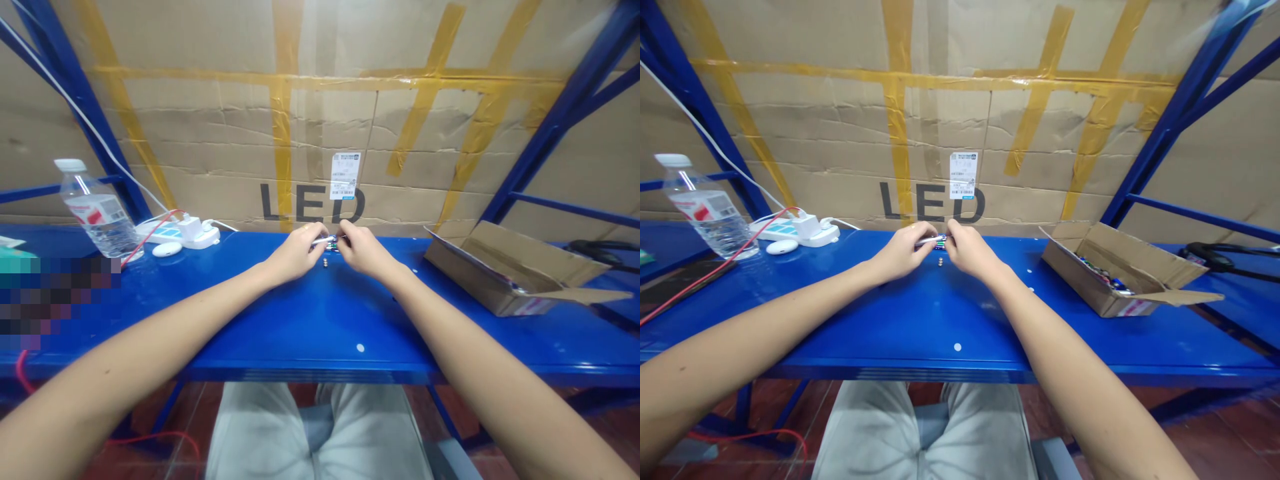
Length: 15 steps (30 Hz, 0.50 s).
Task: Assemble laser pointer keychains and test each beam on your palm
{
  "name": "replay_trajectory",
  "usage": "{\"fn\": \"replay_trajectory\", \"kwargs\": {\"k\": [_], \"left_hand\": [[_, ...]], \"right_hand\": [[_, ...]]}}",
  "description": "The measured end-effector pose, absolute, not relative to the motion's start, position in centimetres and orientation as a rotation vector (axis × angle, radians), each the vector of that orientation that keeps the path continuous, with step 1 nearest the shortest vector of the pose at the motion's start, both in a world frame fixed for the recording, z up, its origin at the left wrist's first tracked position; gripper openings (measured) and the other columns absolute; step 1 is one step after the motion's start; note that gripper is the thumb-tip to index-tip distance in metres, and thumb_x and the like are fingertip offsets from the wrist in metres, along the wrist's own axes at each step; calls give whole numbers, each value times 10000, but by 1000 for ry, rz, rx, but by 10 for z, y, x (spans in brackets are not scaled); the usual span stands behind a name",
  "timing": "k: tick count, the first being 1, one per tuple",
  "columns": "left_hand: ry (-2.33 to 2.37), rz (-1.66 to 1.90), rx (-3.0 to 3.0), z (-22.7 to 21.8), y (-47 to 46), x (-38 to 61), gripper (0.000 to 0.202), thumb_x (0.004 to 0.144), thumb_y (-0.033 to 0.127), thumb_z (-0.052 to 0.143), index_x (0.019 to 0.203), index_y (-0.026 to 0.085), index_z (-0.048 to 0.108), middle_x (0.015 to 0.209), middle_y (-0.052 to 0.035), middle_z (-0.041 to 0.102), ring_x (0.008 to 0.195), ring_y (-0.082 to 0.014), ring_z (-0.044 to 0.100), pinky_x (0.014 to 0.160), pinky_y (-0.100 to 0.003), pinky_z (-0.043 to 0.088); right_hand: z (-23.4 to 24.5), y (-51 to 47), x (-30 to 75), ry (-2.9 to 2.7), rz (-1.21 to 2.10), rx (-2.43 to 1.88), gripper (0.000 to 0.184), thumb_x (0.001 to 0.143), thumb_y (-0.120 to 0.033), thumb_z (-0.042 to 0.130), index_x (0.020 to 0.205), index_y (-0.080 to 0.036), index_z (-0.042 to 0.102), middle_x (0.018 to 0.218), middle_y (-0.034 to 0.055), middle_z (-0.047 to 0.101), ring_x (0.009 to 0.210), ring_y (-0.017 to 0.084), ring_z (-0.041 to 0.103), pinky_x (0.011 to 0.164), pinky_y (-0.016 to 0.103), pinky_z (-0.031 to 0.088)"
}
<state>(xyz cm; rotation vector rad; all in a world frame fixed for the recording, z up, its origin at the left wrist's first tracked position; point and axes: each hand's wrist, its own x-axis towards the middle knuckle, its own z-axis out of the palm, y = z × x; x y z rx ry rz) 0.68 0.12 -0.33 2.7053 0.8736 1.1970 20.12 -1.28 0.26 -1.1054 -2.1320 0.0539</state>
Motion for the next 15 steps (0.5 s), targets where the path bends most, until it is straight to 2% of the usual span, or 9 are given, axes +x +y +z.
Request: {"fn": "replay_trajectory", "kwargs": {"k": [6,10,13,15], "left_hand": [[880,1220,2824,-8,3,5,141,908,164,531,1021,175,615,973,-75,636,919,-202,613,846,-347,486],[936,1247,2780,-6,6,4,140,888,158,550,994,175,640,965,-74,654,929,-205,618,866,-357,488],[993,1280,2593,-3,11,2,117,850,152,591,945,178,654,952,-56,690,902,-194,630,846,-351,493],[1001,1298,2412,-3,16,-2,118,828,170,624,939,174,662,952,-50,710,880,-185,639,823,-345,501]], "right_hand": [[4,-15,200,-2182,28,-1119,188,864,-110,488,789,-237,370,727,62,557,674,204,467,661,322,311],[4,-14,201,-2144,91,-1094,164,868,-125,505,801,-231,399,754,66,571,688,207,482,676,330,324],[3,-9,204,-2028,195,-1103,123,894,-177,512,806,-227,442,739,48,582,695,200,506,664,325,356],[1,-4,207,-1907,390,-1107,120,911,-230,524,807,-227,465,683,23,569,642,181,509,610,311,375]]}}
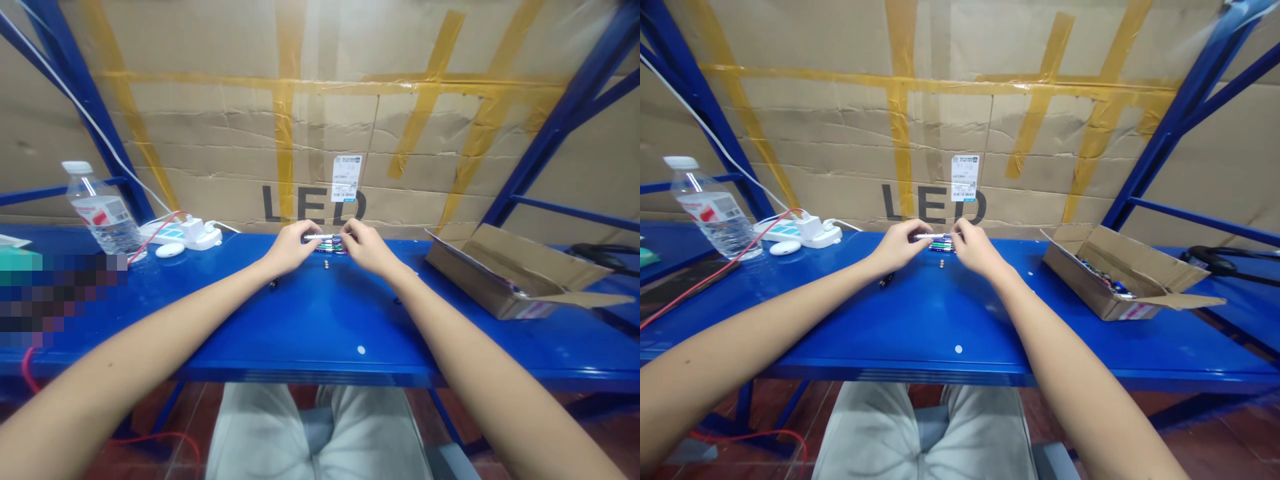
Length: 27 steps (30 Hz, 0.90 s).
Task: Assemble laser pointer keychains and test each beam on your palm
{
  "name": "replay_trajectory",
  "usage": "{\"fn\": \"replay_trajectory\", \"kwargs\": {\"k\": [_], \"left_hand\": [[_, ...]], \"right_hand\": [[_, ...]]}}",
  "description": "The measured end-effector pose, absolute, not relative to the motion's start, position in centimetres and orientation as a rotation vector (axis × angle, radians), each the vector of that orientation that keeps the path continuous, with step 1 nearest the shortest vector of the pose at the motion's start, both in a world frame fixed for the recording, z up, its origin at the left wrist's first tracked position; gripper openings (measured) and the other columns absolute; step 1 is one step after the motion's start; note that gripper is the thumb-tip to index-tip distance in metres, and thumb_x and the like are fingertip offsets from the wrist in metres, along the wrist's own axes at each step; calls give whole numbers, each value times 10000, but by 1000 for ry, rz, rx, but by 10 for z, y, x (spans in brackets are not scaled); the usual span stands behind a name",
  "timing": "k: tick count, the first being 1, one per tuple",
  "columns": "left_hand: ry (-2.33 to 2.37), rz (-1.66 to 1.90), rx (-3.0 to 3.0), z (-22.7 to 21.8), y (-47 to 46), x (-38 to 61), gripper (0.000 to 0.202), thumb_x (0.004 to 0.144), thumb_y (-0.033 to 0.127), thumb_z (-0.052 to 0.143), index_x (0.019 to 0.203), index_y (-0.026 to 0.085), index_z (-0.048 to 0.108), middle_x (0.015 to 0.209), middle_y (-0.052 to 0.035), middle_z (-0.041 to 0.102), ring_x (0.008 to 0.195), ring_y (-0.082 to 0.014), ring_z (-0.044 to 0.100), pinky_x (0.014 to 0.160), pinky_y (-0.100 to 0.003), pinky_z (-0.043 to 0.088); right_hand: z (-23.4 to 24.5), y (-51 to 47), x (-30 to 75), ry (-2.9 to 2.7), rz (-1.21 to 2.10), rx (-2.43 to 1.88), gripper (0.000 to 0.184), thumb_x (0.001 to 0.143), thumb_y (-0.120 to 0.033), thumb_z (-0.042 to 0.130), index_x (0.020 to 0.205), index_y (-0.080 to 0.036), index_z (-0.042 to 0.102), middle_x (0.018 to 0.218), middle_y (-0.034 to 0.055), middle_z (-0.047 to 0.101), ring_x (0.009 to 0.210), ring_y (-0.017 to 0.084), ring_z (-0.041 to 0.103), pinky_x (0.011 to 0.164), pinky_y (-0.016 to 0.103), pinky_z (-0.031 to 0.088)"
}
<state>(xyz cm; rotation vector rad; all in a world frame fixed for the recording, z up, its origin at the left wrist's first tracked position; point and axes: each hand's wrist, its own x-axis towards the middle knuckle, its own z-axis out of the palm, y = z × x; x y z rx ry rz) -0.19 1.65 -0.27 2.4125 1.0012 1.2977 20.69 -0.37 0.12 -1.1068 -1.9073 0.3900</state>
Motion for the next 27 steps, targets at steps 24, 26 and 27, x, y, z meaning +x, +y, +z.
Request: {"fn": "replay_trajectory", "kwargs": {"k": [24,26,27], "left_hand": [[574,1233,1880,9,13,2,559,976,595,358,1220,163,616,1234,-174,675,1152,-287,632,911,-451,516],[586,1152,1834,9,21,-3,675,955,671,287,1269,155,588,1231,-201,673,1137,-309,644,882,-465,529],[579,1111,1815,9,25,-6,726,936,711,254,1288,162,574,1246,-204,665,1135,-313,648,872,-466,537]], "right_hand": [[-3,-5,205,-1839,1206,-860,280,854,-413,663,730,-167,612,491,-60,400,431,100,410,448,284,470],[-3,-5,205,-1879,1179,-873,279,857,-419,658,738,-170,615,491,-59,402,427,99,408,425,274,467],[-2,-6,205,-1899,1176,-871,283,861,-424,653,738,-173,612,492,-57,407,427,101,422,422,272,472]]}}
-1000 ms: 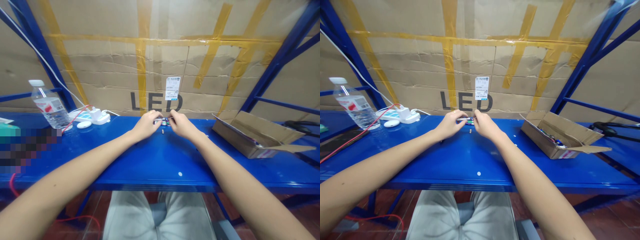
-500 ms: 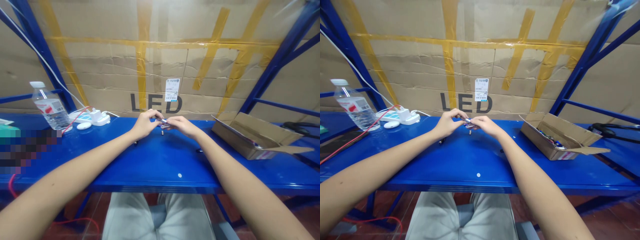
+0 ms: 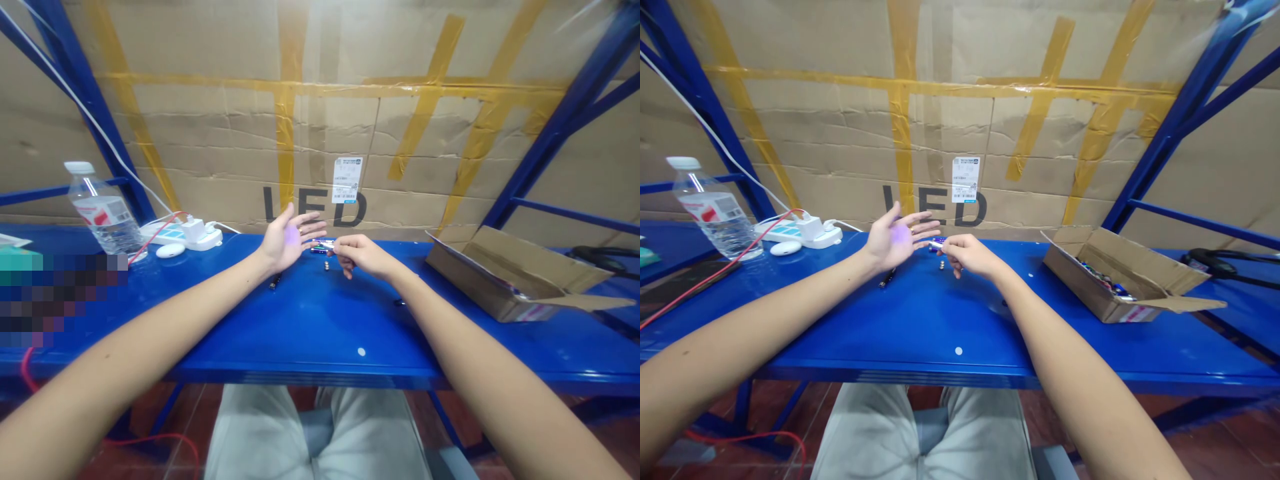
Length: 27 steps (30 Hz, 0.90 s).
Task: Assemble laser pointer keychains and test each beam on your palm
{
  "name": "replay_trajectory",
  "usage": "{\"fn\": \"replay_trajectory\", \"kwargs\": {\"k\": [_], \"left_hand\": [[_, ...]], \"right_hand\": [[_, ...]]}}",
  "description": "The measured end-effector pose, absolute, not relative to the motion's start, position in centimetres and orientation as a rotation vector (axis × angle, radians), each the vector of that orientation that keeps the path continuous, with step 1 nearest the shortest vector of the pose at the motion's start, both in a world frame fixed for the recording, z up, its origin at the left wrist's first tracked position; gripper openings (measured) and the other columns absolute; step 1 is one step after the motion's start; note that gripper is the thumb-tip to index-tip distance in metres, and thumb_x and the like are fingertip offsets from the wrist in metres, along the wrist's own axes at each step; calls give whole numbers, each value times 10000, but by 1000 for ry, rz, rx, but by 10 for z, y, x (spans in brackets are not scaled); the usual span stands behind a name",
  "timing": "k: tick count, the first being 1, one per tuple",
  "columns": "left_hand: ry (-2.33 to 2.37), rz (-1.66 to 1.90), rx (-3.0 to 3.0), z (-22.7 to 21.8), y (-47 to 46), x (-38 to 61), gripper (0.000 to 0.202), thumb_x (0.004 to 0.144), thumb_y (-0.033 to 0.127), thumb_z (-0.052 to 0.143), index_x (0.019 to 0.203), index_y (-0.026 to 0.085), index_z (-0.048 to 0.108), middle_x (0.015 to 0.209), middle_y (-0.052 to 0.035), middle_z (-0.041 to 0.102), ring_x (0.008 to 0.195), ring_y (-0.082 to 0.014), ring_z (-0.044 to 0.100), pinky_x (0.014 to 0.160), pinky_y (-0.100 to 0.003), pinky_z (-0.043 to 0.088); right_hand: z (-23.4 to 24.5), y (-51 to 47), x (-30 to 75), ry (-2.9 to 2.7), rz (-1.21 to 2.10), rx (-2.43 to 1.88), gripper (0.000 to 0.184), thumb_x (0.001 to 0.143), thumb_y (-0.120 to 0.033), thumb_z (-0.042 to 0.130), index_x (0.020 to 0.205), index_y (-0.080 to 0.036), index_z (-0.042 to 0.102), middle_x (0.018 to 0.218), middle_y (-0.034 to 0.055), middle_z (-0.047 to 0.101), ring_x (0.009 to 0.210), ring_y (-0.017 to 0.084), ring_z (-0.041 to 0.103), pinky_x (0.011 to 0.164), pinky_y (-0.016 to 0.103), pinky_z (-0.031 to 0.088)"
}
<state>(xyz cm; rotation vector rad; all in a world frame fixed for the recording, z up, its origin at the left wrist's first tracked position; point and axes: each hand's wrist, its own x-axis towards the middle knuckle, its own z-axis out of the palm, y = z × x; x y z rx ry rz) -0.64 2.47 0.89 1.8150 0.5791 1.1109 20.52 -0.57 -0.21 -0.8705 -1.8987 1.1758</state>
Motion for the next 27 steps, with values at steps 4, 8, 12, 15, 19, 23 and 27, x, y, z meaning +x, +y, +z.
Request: {"fn": "replay_trajectory", "kwargs": {"k": [4,8,12,15,19,23,27], "left_hand": [[573,1051,1801,6,33,-15,841,863,813,210,1302,188,561,1251,-206,657,1109,-328,663,832,-473,565],[567,1037,1642,4,31,-14,847,866,805,209,1260,158,590,1256,-221,653,1139,-342,647,874,-481,557],[520,1007,1409,4,26,-10,776,882,757,301,1207,122,608,1274,-222,646,1206,-359,605,958,-490,517],[509,1012,1278,4,24,-8,727,885,722,369,1168,102,622,1256,-220,655,1221,-365,588,997,-493,486],[508,1002,1223,4,23,-8,686,889,701,405,1125,102,643,1242,-214,665,1216,-358,590,1006,-481,479],[501,1002,1233,3,23,-8,678,891,699,404,1111,109,656,1227,-204,675,1207,-353,596,1001,-483,481],[493,997,1221,4,23,-7,671,903,692,383,1095,112,662,1197,-193,689,1182,-337,611,1001,-473,477]], "right_hand": [[1,-8,205,-1968,1124,-919,285,880,-422,621,744,-171,607,491,-63,401,404,100,436,406,272,471],[2,-9,205,-2022,1089,-957,278,900,-401,578,741,-173,587,484,-63,416,383,102,454,396,260,445],[2,-10,204,-2079,1037,-986,243,919,-356,535,795,-158,604,490,-62,442,373,95,475,399,242,426],[2,-11,203,-2067,1058,-988,226,904,-350,553,777,-164,580,493,-66,436,380,92,472,394,236,437],[3,-12,201,-2014,1109,-999,191,858,-336,607,763,-173,577,484,-72,421,397,91,451,401,240,465],[2,-13,201,-2020,1050,-1026,162,839,-304,598,787,-154,633,479,-65,447,385,96,478,407,238,443],[1,-12,201,-2022,999,-1078,186,830,-318,597,800,-144,656,483,-52,497,382,104,516,420,239,431]]}}
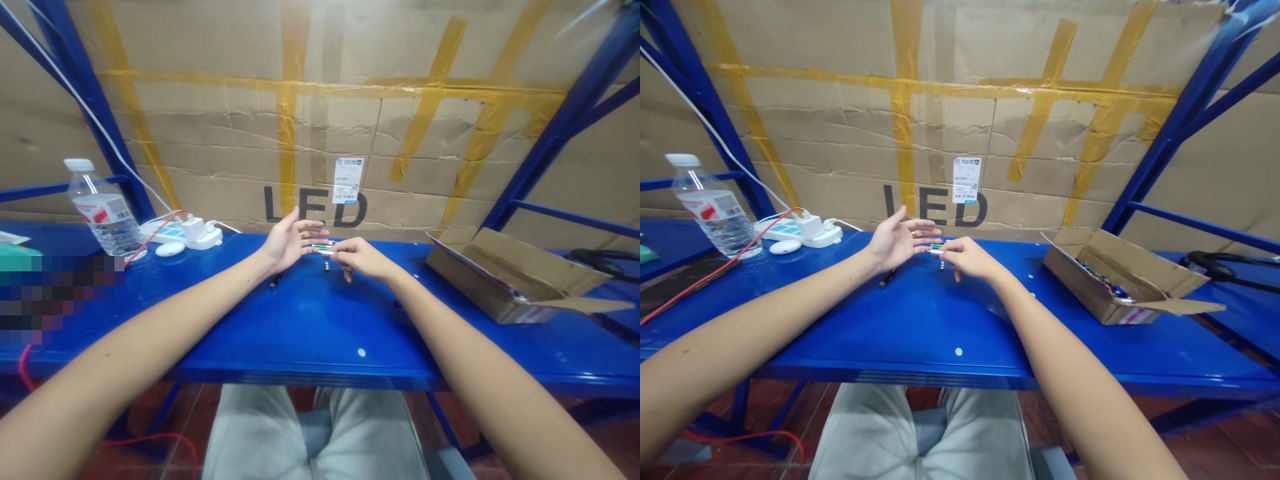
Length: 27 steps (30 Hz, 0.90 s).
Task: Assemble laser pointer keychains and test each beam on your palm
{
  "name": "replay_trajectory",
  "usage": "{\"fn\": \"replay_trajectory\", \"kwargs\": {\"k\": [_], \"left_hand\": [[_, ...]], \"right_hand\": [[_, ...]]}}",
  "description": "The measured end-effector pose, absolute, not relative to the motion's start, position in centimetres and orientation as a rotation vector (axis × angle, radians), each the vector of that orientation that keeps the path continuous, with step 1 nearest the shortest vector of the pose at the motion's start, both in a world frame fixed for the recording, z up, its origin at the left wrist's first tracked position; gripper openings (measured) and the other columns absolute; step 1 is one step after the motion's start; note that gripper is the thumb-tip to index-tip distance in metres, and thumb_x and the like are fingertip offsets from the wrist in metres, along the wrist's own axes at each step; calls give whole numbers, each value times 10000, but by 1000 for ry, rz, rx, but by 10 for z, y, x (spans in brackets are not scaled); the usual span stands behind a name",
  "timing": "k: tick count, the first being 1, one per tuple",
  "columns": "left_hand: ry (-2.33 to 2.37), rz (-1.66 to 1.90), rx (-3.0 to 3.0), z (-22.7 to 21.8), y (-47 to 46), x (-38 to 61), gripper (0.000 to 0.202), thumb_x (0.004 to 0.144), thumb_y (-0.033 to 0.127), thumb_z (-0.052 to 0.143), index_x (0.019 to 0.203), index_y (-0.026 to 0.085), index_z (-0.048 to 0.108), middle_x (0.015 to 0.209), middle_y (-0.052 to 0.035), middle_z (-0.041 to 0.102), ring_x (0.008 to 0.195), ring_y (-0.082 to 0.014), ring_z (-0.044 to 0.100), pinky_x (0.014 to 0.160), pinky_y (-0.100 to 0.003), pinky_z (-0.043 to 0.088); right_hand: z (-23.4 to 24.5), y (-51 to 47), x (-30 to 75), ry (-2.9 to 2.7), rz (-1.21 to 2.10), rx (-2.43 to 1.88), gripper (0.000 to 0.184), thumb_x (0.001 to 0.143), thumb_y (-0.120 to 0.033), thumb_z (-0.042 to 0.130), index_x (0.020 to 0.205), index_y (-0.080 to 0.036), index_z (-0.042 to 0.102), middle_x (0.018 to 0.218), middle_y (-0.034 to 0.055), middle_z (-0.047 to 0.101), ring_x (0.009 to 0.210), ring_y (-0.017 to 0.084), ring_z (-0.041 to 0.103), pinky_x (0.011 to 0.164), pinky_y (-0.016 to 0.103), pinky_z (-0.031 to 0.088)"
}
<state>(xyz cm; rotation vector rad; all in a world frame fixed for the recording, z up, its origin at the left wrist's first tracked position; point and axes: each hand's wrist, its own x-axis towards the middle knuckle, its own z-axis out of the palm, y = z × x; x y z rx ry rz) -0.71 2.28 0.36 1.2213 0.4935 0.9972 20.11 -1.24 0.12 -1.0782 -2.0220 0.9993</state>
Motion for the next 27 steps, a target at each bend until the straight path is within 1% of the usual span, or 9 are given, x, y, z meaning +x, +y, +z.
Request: {"fn": "replay_trajectory", "kwargs": {"k": [3,8,12,19,24,27], "left_hand": [[496,994,1215,4,22,-7,663,903,686,390,1093,112,662,1188,-189,692,1175,-331,615,998,-458,475],[517,997,1224,4,22,-7,702,892,713,374,1098,108,664,1188,-195,691,1192,-343,604,1003,-462,466],[521,998,1226,3,22,-7,693,893,701,387,1114,105,663,1204,-201,686,1207,-343,599,1017,-462,459],[515,982,1198,3,22,-7,670,894,683,407,1115,104,661,1211,-205,683,1210,-349,597,1027,-464,450],[491,962,1182,2,23,-7,624,899,644,418,1110,109,658,1187,-194,692,1169,-343,616,998,-471,466],[496,965,1178,2,22,-7,600,904,621,421,1099,107,661,1184,-197,691,1155,-340,622,983,-470,475]], "right_hand": [[2,-13,201,-2025,999,-1068,221,824,-355,608,742,-151,631,488,-48,495,394,106,520,422,242,430],[5,-15,199,-2035,948,-1085,265,824,-391,612,786,-136,672,520,-37,515,392,108,506,420,258,418],[8,-17,200,-2064,896,-1136,264,832,-374,591,828,-131,695,517,-41,518,402,121,542,452,263,425],[9,-18,199,-2094,860,-1147,227,844,-338,562,760,-147,652,495,-47,514,398,119,553,459,249,418],[9,-18,198,-2123,843,-1138,237,848,-327,542,709,-153,623,490,-45,510,395,116,546,462,250,417],[9,-18,199,-2125,844,-1120,231,848,-327,540,710,-156,612,503,-47,515,395,114,547,462,249,419]]}}
